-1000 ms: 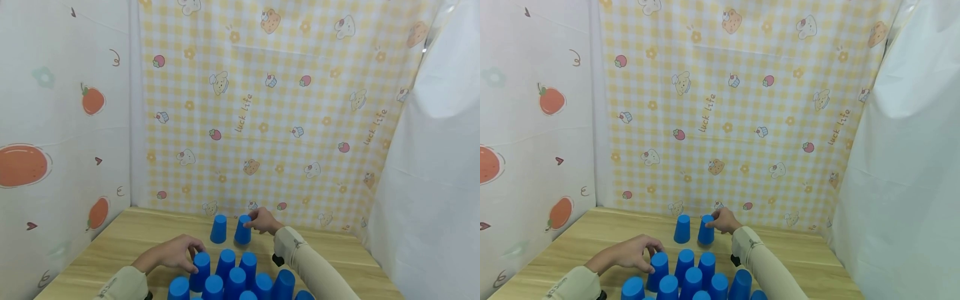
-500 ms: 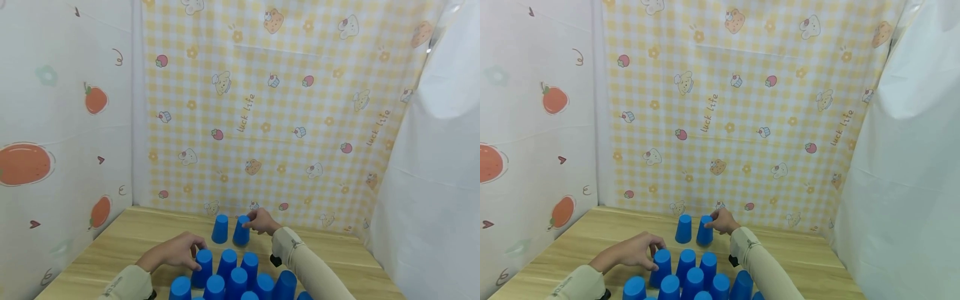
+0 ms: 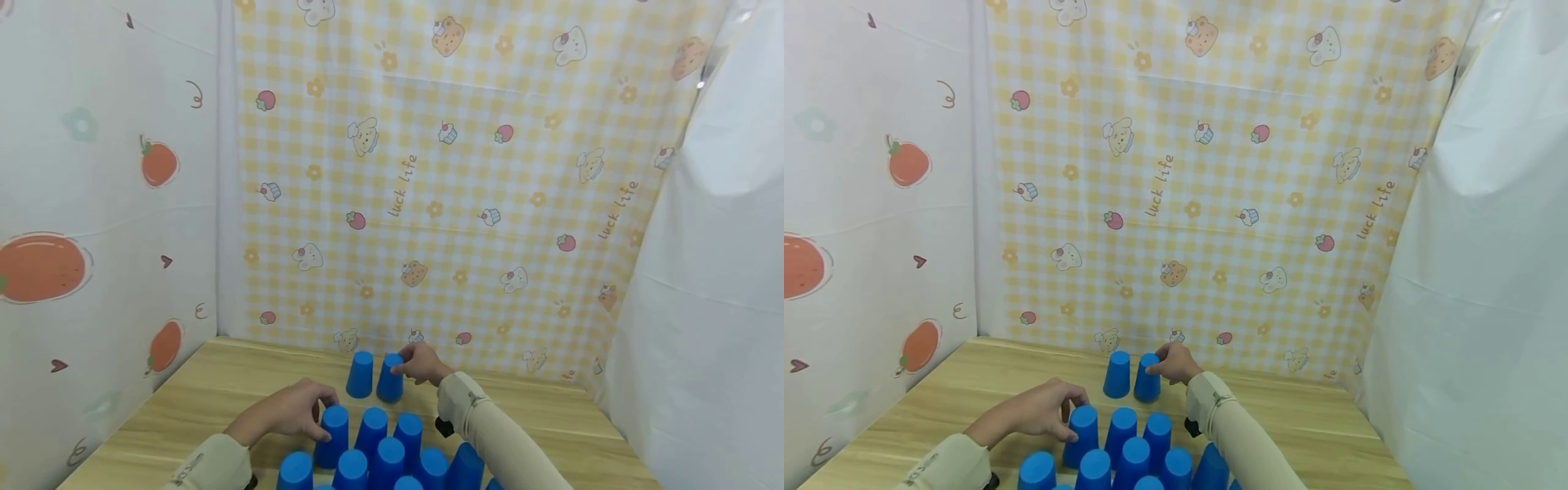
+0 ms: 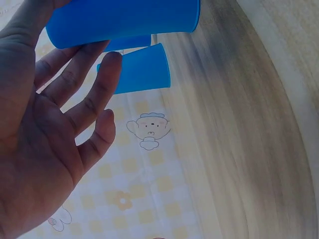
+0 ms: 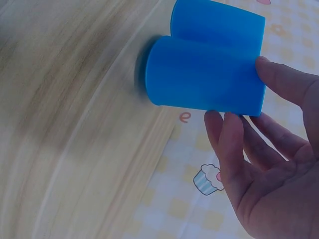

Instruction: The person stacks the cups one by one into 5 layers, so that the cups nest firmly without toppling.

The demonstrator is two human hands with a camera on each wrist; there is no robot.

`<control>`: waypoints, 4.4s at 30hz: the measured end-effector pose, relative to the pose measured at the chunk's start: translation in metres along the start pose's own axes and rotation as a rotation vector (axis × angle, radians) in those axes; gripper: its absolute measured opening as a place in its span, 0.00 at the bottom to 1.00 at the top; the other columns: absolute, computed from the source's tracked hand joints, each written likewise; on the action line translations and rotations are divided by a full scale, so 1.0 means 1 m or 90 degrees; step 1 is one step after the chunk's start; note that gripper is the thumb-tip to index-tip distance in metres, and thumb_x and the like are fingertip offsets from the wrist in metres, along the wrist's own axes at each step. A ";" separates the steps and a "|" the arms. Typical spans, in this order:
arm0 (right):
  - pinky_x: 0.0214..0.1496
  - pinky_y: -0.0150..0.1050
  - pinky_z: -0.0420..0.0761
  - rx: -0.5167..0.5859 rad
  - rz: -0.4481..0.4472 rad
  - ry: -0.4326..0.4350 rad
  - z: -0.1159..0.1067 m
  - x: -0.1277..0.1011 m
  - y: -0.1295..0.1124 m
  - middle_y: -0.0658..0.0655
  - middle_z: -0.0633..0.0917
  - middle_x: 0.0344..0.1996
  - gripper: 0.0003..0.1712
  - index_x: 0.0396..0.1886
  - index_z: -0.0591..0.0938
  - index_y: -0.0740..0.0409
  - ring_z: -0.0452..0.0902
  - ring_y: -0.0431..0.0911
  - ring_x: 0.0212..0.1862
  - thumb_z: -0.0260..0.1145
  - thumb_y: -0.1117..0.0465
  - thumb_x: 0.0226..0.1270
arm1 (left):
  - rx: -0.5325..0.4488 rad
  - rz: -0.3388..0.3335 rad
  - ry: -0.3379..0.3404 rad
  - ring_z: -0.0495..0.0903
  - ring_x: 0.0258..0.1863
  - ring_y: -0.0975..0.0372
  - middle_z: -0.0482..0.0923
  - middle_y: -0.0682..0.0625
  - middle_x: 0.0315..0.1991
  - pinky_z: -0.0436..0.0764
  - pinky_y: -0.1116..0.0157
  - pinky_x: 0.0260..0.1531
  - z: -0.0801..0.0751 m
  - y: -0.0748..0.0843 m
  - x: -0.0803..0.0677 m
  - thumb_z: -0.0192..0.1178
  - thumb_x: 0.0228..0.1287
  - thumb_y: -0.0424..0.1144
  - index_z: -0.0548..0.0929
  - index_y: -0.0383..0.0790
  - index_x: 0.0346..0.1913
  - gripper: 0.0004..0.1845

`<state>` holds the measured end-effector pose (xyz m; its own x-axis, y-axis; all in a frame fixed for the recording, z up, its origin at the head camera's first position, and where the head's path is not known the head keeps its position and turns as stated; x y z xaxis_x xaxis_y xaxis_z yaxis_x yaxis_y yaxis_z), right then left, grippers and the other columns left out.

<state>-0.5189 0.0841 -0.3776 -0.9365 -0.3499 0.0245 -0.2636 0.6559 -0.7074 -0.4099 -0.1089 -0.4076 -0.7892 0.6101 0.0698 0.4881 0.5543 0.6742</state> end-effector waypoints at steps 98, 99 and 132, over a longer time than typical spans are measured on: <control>0.33 0.41 0.81 0.018 -0.063 -0.118 -0.013 -0.043 -0.005 0.55 0.89 0.38 0.16 0.50 0.83 0.62 0.85 0.48 0.38 0.70 0.61 0.64 | 0.061 -0.207 0.319 0.80 0.42 0.57 0.83 0.51 0.47 0.80 0.52 0.39 -0.049 -0.063 0.001 0.73 0.53 0.55 0.79 0.38 0.59 0.35; 0.33 0.42 0.81 0.019 -0.064 -0.122 -0.012 -0.044 -0.005 0.56 0.89 0.38 0.16 0.50 0.83 0.62 0.85 0.48 0.38 0.70 0.61 0.64 | 0.063 -0.206 0.319 0.81 0.43 0.56 0.83 0.51 0.47 0.80 0.51 0.40 -0.049 -0.063 0.002 0.73 0.54 0.55 0.79 0.37 0.60 0.35; 0.42 0.57 0.84 0.034 -0.048 -0.226 0.003 -0.082 -0.001 0.62 0.87 0.46 0.16 0.46 0.86 0.55 0.83 0.51 0.48 0.74 0.64 0.57 | 0.061 -0.218 0.293 0.79 0.53 0.43 0.82 0.38 0.51 0.77 0.41 0.51 -0.060 -0.079 0.034 0.71 0.59 0.46 0.75 0.27 0.61 0.33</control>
<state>-0.4412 0.1094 -0.3810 -0.7733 -0.6129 -0.1625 -0.3078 0.5869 -0.7489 -0.4978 -0.1661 -0.4143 -0.9783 0.0895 0.1866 0.1909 0.7383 0.6469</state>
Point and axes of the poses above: each hand's wrist, its own x-axis towards the middle knuckle, its own z-axis out of the palm, y = z × x, the point moved 10 cm from there along x, towards the middle knuckle
